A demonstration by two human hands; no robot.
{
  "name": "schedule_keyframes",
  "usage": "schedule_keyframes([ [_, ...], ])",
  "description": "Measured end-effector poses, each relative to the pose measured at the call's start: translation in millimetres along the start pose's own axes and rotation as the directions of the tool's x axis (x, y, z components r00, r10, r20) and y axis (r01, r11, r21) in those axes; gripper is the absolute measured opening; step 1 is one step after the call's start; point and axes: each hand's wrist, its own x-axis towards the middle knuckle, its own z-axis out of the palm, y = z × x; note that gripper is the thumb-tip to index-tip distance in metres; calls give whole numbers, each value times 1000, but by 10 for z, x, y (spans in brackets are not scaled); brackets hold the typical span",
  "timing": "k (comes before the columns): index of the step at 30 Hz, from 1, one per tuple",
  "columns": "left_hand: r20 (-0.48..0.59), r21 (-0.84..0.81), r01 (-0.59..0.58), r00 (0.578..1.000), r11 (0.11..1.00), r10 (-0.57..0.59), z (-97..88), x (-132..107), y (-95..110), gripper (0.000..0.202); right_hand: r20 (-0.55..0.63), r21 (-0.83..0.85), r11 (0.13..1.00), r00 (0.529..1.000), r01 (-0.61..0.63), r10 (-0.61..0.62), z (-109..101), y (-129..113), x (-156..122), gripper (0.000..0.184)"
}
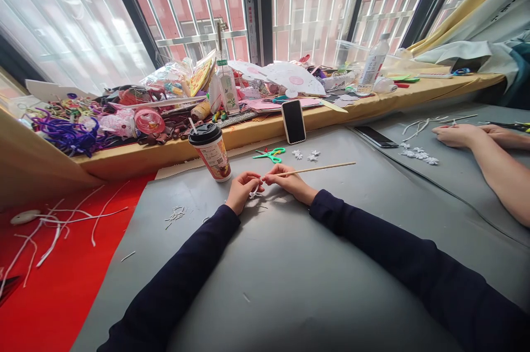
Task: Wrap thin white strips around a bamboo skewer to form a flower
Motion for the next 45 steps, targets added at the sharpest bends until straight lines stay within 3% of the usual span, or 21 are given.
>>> schedule_keyframes([
  [7, 15, 3, -18, 1000, 1000, 18, -4, -5, 9, 16, 2, 27, 999, 1000, 17, -18, 2, 12, 17, 21],
  [17, 25, -12, 45, 999, 999, -44, 19, -21, 44, 43, 20, 43, 999, 1000, 18, -19, 16, -8, 16, 20],
  [32, 64, -21, 45, 997, 999, -44, 12, -26, 69, 35, -8, -22, 994, 994, 105, -105, 60, -30, -7, 24],
  [37, 32, 0, 73, 997, 997, -73, 11, -23, 69, 34, -27, -41, 995, 995, 96, -97, 50, -8, 12, 26],
  [45, -31, 37, 18, 999, 999, -16, 14, -13, 15, 30, -50, -124, 990, 997, 60, -66, 12, 76, 66, 27],
])
